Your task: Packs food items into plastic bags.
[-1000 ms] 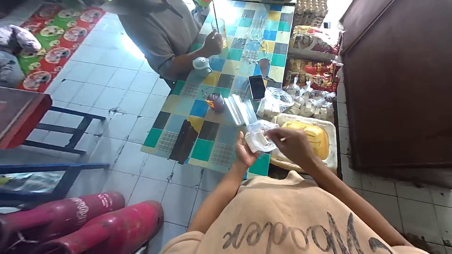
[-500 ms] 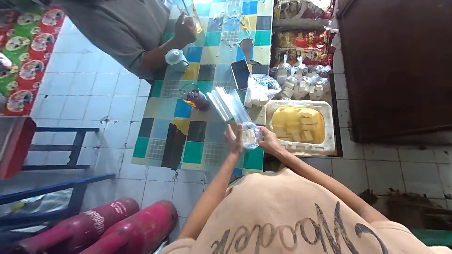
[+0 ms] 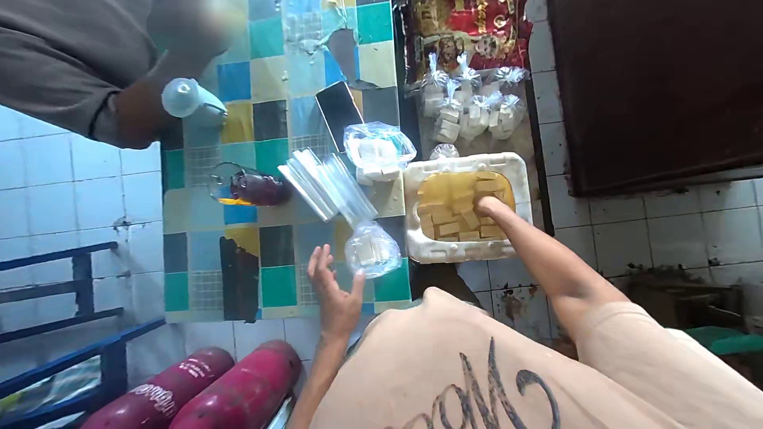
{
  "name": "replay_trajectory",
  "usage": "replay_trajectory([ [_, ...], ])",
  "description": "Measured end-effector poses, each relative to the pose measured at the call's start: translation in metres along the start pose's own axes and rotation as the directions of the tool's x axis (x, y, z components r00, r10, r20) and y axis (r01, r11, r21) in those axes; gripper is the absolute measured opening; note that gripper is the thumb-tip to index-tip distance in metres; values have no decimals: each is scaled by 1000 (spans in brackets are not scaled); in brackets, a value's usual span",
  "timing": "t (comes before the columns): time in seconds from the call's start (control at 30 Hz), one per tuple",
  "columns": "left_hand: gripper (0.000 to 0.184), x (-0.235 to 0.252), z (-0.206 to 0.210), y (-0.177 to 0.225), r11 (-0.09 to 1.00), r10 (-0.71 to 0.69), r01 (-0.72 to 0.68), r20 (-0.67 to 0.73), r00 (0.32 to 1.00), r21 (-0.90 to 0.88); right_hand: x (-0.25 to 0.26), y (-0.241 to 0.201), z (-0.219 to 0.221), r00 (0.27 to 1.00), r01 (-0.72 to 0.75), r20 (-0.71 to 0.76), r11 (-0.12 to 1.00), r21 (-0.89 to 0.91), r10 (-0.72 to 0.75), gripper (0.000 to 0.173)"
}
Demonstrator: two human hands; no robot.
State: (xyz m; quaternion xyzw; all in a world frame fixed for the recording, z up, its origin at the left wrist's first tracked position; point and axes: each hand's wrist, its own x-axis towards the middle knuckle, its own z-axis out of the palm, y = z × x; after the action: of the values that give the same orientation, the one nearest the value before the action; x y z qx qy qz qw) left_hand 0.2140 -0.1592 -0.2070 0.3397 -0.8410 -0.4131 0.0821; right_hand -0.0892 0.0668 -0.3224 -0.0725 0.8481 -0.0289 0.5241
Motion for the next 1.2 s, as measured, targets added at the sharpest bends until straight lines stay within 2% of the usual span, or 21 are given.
replay_trajectory([
  [0.07,72,-7,-8,-4,1000,-12,13,-43,999,22,2,-2,6,994,-83,69,996,-36,85,38],
  [0.13,71,-13,-15,-6,998,-43,46,-91,995,31,8,-1,17,992,-97,80,995,-32,100,39],
  [0.23,69,-20,-22,-9,996,-90,93,-159,983,14,18,0,32,995,-83,62,996,-26,85,37],
  [0.33,69,-26,-22,-15,993,-115,115,-203,972,-11,29,2,44,999,-44,18,999,13,44,44],
  [0.47,67,-30,-17,-15,991,-134,131,-207,969,-31,39,6,49,999,28,27,1000,-5,-28,50],
  [0.57,65,-31,-14,-16,991,-130,125,-209,969,-41,60,17,50,983,186,5,982,-21,-186,44],
  [0.67,63,-29,-11,-12,987,-161,153,-206,965,-53,66,13,46,911,411,39,912,24,-411,36],
  [0.77,64,-28,-10,-7,982,-185,174,-189,964,-73,64,5,48,864,489,135,872,10,-486,35],
  [0.97,64,-29,-10,-8,976,-210,196,-189,959,-89,51,-3,51,888,420,227,906,-50,-399,41],
  [1.2,63,-32,-9,-4,971,-229,212,-189,955,-108,54,-1,53,905,363,222,931,48,-364,42],
])
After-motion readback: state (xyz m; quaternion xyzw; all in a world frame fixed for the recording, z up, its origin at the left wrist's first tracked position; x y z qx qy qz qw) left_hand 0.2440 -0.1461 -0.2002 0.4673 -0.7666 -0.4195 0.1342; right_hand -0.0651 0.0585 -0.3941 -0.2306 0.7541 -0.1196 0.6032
